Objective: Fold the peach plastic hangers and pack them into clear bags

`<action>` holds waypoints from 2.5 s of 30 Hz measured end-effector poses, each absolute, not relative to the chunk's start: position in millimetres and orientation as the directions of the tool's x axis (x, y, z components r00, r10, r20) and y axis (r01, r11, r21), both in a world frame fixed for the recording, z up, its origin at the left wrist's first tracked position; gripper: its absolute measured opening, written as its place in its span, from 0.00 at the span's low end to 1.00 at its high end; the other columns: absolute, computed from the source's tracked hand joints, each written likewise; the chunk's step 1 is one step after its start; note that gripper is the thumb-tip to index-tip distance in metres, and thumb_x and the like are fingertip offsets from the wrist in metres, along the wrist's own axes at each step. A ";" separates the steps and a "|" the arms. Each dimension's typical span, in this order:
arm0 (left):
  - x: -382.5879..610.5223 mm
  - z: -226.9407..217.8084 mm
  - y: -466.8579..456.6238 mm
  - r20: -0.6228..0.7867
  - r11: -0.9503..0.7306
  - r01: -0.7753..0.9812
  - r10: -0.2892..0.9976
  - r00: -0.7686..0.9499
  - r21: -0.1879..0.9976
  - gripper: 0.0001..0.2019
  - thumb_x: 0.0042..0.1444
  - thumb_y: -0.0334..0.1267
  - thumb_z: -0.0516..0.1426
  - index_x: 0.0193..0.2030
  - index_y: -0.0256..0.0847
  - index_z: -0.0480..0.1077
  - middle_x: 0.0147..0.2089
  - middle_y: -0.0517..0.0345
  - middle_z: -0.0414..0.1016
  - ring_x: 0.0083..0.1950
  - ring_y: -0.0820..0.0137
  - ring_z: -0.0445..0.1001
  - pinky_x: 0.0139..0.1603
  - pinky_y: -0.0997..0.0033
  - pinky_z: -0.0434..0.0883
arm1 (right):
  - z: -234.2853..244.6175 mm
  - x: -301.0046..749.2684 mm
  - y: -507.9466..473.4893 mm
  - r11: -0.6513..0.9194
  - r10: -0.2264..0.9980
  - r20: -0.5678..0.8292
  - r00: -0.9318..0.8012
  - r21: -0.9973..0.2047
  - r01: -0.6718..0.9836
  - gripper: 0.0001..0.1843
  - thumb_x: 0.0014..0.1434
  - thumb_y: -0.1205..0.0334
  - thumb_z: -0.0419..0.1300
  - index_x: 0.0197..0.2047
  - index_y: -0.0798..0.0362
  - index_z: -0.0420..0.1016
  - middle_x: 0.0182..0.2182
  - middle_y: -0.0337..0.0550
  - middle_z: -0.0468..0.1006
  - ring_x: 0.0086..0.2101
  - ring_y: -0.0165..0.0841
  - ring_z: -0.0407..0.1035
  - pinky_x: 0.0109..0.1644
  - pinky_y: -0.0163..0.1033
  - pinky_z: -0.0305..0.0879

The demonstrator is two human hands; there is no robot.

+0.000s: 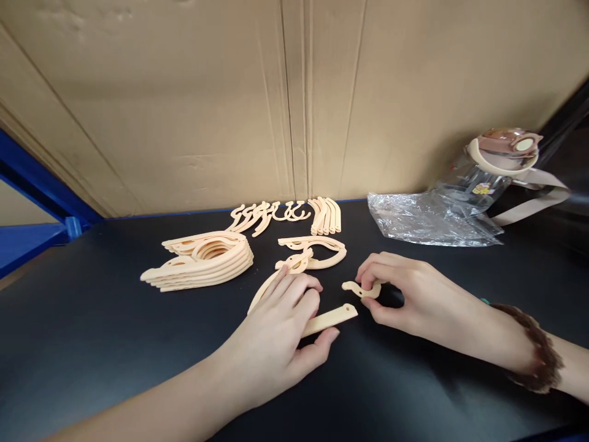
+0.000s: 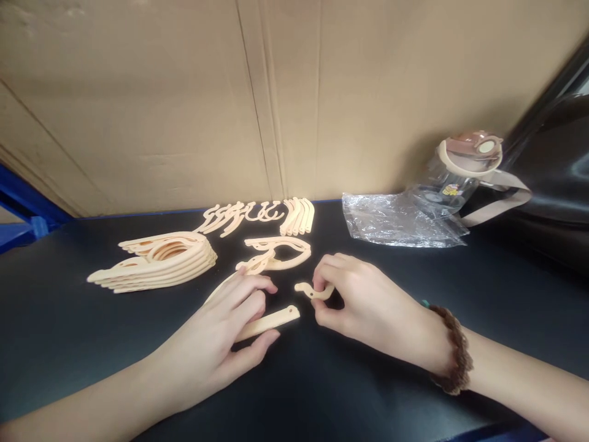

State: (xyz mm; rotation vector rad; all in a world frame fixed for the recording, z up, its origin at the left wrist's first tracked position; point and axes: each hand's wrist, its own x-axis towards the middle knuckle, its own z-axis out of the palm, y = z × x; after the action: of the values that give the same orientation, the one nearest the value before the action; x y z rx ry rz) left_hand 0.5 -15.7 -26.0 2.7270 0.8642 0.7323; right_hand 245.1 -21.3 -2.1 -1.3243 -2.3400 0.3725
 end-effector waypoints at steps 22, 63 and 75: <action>-0.6 -24.4 -12.9 0.372 -0.796 0.526 0.605 0.704 0.300 0.09 0.71 0.39 0.48 0.39 0.42 0.64 0.49 0.53 0.70 0.50 0.58 0.67 0.53 0.54 0.69 | 5.5 241.7 -23.5 0.544 0.805 0.145 -0.575 -0.568 0.618 0.15 0.72 0.62 0.45 0.38 0.53 0.70 0.28 0.37 0.70 0.27 0.29 0.64 0.33 0.35 0.59; -4.1 -20.7 -16.1 0.289 -0.783 0.487 0.605 0.742 0.387 0.12 0.72 0.39 0.47 0.45 0.43 0.71 0.54 0.52 0.68 0.59 0.59 0.64 0.66 0.51 0.60 | -12.0 239.3 -24.6 0.596 0.783 0.130 -0.608 -0.436 0.674 0.22 0.73 0.49 0.44 0.28 0.49 0.58 0.22 0.33 0.63 0.21 0.28 0.56 0.25 0.35 0.50; -4.1 -22.0 -14.1 0.265 -0.772 0.498 0.615 0.743 0.396 0.15 0.72 0.41 0.47 0.43 0.42 0.73 0.55 0.52 0.68 0.59 0.58 0.63 0.63 0.51 0.62 | -14.6 240.5 -23.7 0.618 0.770 0.138 -0.623 -0.402 0.676 0.22 0.74 0.49 0.42 0.28 0.49 0.56 0.22 0.32 0.61 0.20 0.28 0.54 0.25 0.35 0.48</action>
State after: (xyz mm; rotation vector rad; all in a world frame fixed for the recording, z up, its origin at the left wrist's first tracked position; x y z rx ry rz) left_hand -4.1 -14.1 -22.0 2.6443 0.8671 0.5560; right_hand 240.5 -23.7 -14.6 -1.1710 -2.5476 0.4521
